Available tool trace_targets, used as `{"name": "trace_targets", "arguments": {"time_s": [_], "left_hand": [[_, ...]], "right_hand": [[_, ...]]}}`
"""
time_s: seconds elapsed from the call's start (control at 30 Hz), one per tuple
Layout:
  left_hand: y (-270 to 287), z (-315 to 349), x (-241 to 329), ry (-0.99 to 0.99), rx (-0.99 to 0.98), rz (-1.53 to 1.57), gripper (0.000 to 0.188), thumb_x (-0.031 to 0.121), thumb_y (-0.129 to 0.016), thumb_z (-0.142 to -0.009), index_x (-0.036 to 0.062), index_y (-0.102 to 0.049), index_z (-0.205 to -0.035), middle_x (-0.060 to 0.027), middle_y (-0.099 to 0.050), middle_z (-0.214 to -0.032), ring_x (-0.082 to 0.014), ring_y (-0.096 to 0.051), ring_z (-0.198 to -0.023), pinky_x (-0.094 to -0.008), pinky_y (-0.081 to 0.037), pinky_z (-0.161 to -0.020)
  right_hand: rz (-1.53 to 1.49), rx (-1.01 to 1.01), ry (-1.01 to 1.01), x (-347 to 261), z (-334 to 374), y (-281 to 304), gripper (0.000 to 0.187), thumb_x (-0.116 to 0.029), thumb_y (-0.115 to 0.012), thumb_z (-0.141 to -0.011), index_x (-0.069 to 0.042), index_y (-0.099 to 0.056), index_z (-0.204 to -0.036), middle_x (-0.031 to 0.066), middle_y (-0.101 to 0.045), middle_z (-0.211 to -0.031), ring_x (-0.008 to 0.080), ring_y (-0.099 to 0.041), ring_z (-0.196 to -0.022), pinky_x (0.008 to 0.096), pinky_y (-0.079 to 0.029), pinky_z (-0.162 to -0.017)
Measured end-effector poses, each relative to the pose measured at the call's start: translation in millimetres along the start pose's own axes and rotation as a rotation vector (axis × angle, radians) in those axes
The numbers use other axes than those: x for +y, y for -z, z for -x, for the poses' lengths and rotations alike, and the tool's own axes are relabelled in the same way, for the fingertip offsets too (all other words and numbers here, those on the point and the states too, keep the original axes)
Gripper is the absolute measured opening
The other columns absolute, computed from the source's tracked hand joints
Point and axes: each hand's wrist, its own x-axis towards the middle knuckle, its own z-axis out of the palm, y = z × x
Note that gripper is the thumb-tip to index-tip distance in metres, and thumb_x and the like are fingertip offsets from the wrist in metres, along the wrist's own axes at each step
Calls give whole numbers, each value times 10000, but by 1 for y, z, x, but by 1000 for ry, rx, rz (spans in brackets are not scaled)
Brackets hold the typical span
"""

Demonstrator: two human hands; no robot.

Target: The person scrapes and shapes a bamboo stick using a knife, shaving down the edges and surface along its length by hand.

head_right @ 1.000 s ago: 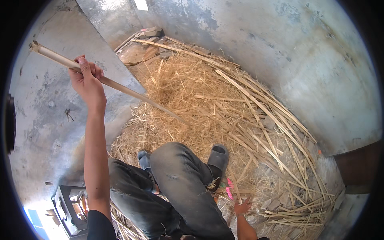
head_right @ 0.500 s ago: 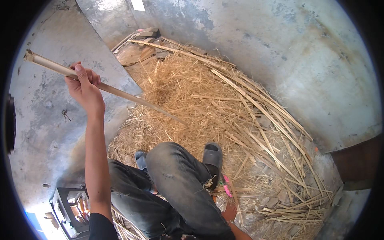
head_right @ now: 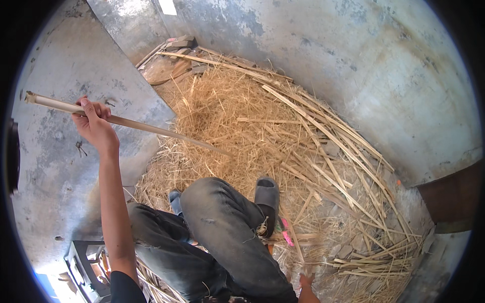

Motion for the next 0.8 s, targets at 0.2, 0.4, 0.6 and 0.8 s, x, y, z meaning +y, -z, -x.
{"name": "trace_targets", "arguments": {"time_s": [0.2, 0.4, 0.6, 0.8], "left_hand": [[-11, 0, 10, -10, -15, -29, 167, 219, -510, -1110, 56, -469, -1105, 6, -435, -659, -90, -415, -560, -269, -389, -528], [-11, -1, 4, 2, 0, -45, 175, 221, -502, -1113, 50, -466, -1115, 5, -430, -659, -82, -402, -559, -267, -389, -528], [-8, -3, 7, -3, -2, -71, 170, 218, -500, -1113, 53, -461, -1130, 10, -427, -664, -72, -385, -563, -268, -387, -532], [-11, 2, 8, 34, -5, -44, 145, 204, -491, -1115, 63, -462, -1133, 11, -427, -670, -75, -396, -578, -261, -383, -541]], "right_hand": [[-1048, 345, -785, -100, -15, 92, 795, -299, -714, -765, 158, -491, -1376, 288, -530, -1458, 403, -504, -1370, 430, -399, -1136], [-594, 258, -699, -102, -1, 108, 1056, -369, -733, -754, 108, -218, -1543, 315, -432, -1520, 453, -435, -1406, 477, -376, -1151], [-759, 621, -824, -124, -9, 126, 1081, -373, -766, -740, -49, -215, -1611, 307, -374, -1565, 443, -447, -1391, 511, -395, -1127], [-305, 222, -571, -69, -35, 186, 774, -510, -702, -785, -74, -605, -1416, 264, -558, -1460, 390, -541, -1352, 538, -389, -1125]]}}
